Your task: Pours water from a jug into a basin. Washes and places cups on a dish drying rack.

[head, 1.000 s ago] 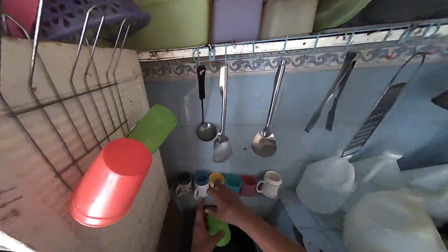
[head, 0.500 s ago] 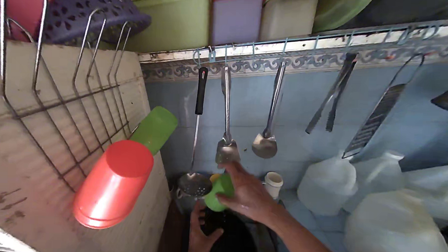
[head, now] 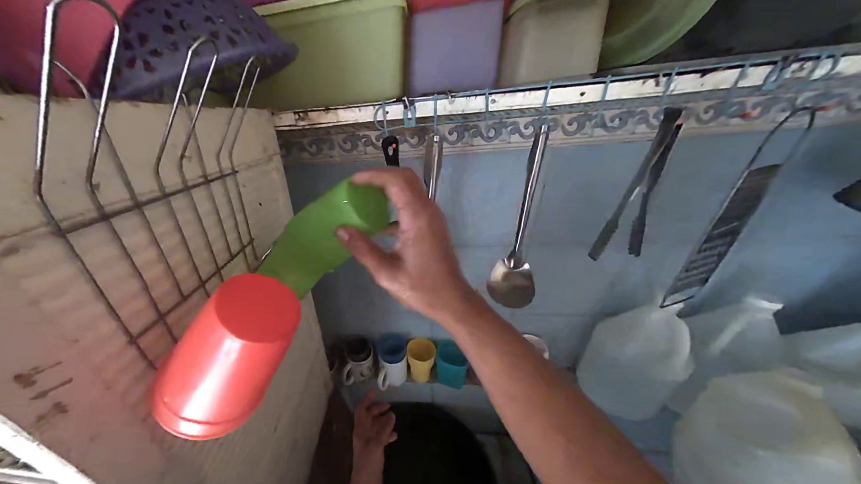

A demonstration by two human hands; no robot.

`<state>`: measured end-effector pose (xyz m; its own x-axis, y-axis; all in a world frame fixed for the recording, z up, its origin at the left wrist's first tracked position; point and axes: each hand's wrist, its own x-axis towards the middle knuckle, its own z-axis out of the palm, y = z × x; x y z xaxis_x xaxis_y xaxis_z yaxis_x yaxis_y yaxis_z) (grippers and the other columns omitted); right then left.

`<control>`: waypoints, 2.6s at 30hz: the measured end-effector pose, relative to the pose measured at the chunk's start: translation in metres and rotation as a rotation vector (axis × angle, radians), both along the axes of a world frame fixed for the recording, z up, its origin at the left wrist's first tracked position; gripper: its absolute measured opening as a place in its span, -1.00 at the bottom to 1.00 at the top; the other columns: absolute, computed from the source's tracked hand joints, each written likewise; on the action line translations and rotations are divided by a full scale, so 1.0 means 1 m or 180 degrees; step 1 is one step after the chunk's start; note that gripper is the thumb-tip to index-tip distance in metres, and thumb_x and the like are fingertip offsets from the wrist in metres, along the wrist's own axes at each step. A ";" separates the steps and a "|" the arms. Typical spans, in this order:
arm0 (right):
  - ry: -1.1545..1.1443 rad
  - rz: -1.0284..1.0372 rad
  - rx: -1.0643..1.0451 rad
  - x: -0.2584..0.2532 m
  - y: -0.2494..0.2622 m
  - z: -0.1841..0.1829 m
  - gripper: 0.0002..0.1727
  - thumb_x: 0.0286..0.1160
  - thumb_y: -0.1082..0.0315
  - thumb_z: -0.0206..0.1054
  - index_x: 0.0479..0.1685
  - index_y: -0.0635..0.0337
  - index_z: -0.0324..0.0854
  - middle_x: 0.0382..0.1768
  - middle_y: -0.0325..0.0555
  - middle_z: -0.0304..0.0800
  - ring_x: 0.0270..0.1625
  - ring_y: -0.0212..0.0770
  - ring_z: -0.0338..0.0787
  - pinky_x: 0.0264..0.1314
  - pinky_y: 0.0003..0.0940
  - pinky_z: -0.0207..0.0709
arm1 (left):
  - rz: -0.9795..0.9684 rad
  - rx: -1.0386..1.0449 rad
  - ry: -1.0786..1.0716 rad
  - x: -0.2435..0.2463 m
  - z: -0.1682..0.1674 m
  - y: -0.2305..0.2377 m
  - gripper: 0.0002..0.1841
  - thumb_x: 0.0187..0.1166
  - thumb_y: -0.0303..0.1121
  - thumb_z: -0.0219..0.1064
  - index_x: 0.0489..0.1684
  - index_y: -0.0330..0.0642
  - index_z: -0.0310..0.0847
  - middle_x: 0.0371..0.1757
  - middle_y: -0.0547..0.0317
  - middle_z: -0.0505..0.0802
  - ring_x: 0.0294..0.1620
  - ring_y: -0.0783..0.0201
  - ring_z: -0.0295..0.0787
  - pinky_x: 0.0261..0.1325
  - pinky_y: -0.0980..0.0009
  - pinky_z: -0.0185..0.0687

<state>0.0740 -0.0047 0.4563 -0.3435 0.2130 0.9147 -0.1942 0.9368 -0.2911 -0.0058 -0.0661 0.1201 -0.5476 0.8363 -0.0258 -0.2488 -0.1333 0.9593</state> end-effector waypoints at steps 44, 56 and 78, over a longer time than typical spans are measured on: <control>-0.3426 -0.1769 -0.3279 0.116 0.081 -0.441 -0.47 0.70 0.11 0.31 0.51 0.25 0.55 0.81 0.32 0.09 0.75 0.22 0.35 0.73 -0.01 0.34 | -0.1307 -0.1664 0.3909 -0.015 -0.116 0.077 -0.65 0.78 -0.28 0.19 0.30 -0.31 0.71 0.42 -0.26 0.70 0.43 -0.11 0.68 0.53 0.08 0.57; -0.4421 -0.1486 -0.4937 0.101 0.072 -0.545 -0.09 0.37 -0.18 0.53 0.65 0.22 0.42 0.58 0.28 0.51 0.62 0.25 0.52 0.60 0.27 0.40 | -0.1816 -0.3452 0.2758 0.004 -0.227 0.038 0.10 0.22 0.16 0.64 0.83 -0.06 0.14 0.74 -0.38 0.34 0.69 -0.30 0.35 0.63 -0.14 0.40; -0.3740 -0.1407 -0.2626 0.082 0.079 -0.447 0.12 -0.01 0.11 0.76 0.75 0.17 0.31 0.71 0.26 0.26 0.74 0.27 0.28 0.70 0.12 0.33 | -0.1545 -0.1426 0.4352 -0.016 -0.085 0.073 0.00 0.21 -0.65 0.51 0.85 -0.07 0.16 0.70 -0.07 0.52 0.64 -0.19 0.46 0.64 -0.20 0.32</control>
